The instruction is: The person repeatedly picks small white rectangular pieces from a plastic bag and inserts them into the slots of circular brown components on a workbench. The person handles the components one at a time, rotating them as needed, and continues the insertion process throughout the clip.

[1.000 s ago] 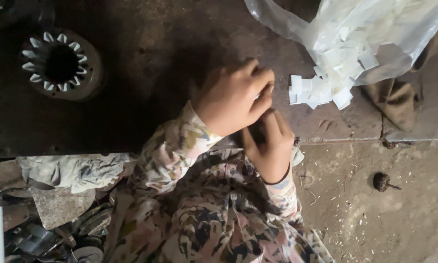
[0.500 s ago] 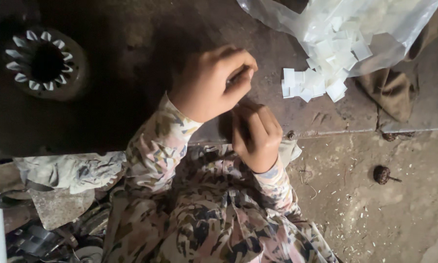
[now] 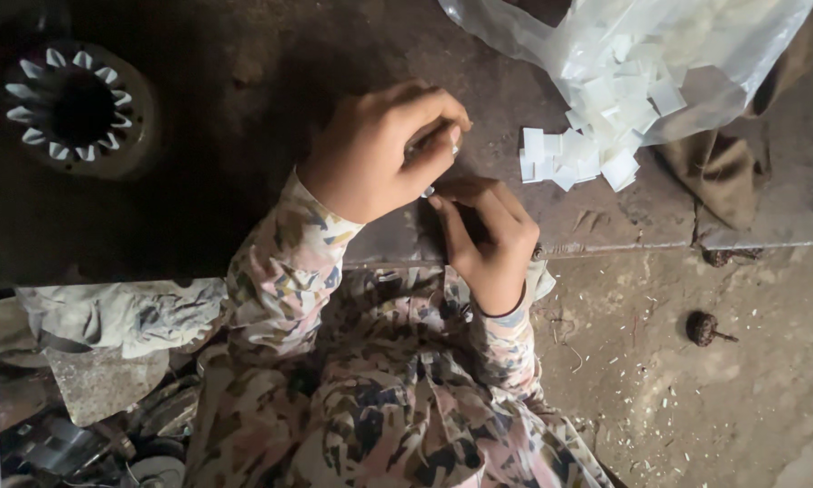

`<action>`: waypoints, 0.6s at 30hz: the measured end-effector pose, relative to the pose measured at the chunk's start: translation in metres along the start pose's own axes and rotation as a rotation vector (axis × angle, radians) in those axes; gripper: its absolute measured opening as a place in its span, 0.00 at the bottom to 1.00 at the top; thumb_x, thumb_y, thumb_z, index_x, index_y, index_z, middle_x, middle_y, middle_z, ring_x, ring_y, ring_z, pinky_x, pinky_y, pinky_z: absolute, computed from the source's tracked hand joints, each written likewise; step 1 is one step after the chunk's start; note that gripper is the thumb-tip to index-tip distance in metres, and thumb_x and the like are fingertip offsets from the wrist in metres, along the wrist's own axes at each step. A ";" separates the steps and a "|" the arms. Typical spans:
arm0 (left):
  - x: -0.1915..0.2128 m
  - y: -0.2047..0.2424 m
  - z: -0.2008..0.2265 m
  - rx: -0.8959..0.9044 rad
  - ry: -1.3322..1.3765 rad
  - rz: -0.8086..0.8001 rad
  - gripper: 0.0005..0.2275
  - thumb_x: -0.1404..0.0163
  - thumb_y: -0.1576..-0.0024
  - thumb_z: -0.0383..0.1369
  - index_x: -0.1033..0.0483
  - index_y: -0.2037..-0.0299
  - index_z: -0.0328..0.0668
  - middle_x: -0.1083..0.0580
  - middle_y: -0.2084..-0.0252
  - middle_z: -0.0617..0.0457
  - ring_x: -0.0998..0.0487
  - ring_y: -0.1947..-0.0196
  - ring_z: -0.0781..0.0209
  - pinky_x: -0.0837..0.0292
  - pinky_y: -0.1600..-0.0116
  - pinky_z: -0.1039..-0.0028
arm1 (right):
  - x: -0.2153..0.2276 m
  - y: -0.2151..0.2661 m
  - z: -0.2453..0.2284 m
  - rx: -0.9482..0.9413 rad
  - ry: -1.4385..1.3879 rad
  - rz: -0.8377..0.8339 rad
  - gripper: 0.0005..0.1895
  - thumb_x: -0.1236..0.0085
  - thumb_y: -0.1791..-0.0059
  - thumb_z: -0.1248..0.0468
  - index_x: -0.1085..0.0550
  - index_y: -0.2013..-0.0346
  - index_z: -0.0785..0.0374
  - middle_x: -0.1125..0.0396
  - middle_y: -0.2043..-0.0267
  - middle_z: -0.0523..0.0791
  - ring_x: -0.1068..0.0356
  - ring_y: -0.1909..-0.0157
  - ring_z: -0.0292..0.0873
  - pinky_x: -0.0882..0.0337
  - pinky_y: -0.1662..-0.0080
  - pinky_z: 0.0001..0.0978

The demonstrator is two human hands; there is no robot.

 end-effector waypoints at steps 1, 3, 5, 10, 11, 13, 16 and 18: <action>0.000 0.000 0.001 -0.013 -0.009 -0.002 0.03 0.45 0.37 0.26 0.23 0.55 0.39 0.23 0.62 0.51 0.18 0.66 0.61 0.25 0.63 0.73 | 0.000 0.000 0.001 -0.015 0.008 -0.002 0.09 0.33 0.52 0.75 0.24 0.60 0.68 0.27 0.60 0.50 0.25 0.60 0.48 0.28 0.54 0.33; 0.000 -0.002 0.002 -0.022 -0.017 -0.012 0.03 0.45 0.37 0.27 0.23 0.56 0.39 0.24 0.64 0.51 0.18 0.67 0.60 0.25 0.64 0.73 | -0.002 -0.003 0.003 -0.038 0.023 -0.001 0.09 0.32 0.53 0.74 0.23 0.61 0.67 0.28 0.62 0.50 0.26 0.62 0.48 0.28 0.56 0.32; -0.002 -0.001 0.001 0.000 -0.010 -0.026 0.03 0.45 0.37 0.27 0.23 0.56 0.39 0.24 0.64 0.52 0.19 0.68 0.61 0.26 0.65 0.72 | -0.004 -0.003 0.002 -0.047 0.019 -0.008 0.09 0.33 0.52 0.75 0.25 0.60 0.68 0.28 0.60 0.50 0.26 0.61 0.48 0.28 0.56 0.32; -0.004 -0.002 0.002 -0.021 -0.024 -0.037 0.02 0.45 0.37 0.27 0.24 0.57 0.40 0.24 0.65 0.53 0.19 0.69 0.61 0.26 0.66 0.73 | -0.005 -0.004 0.002 -0.059 0.015 -0.001 0.09 0.34 0.53 0.75 0.26 0.60 0.70 0.29 0.59 0.50 0.26 0.60 0.48 0.28 0.55 0.32; -0.004 -0.002 0.002 -0.015 -0.030 -0.044 0.02 0.45 0.37 0.27 0.24 0.58 0.41 0.24 0.66 0.53 0.19 0.70 0.62 0.26 0.67 0.74 | -0.005 -0.004 0.001 -0.050 0.007 0.000 0.09 0.34 0.53 0.75 0.26 0.60 0.70 0.29 0.59 0.50 0.26 0.60 0.48 0.28 0.55 0.32; -0.004 -0.002 0.003 0.000 -0.035 -0.055 0.01 0.45 0.37 0.27 0.23 0.58 0.41 0.25 0.67 0.53 0.19 0.71 0.61 0.27 0.67 0.72 | -0.004 -0.002 0.000 -0.042 -0.006 0.009 0.09 0.34 0.53 0.76 0.26 0.60 0.70 0.29 0.58 0.50 0.26 0.59 0.47 0.28 0.54 0.33; -0.003 -0.003 0.007 -0.006 -0.027 -0.061 0.02 0.45 0.38 0.27 0.23 0.57 0.40 0.24 0.65 0.52 0.19 0.71 0.59 0.27 0.67 0.70 | 0.005 0.004 0.005 -0.055 -0.001 0.105 0.09 0.35 0.52 0.76 0.26 0.60 0.69 0.28 0.59 0.49 0.26 0.59 0.47 0.27 0.54 0.32; -0.004 -0.002 0.012 -0.035 -0.043 -0.064 0.03 0.44 0.39 0.27 0.23 0.57 0.40 0.24 0.63 0.51 0.19 0.69 0.57 0.26 0.65 0.69 | 0.021 0.010 0.015 -0.092 0.036 0.255 0.07 0.35 0.50 0.76 0.25 0.61 0.68 0.28 0.60 0.48 0.26 0.60 0.46 0.27 0.55 0.31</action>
Point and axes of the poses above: each hand's wrist, its own y-axis away from the middle knuckle, its own x-axis out of the back of the hand, z = x × y, the point moved 5 cm from there along -y, towards the middle knuckle
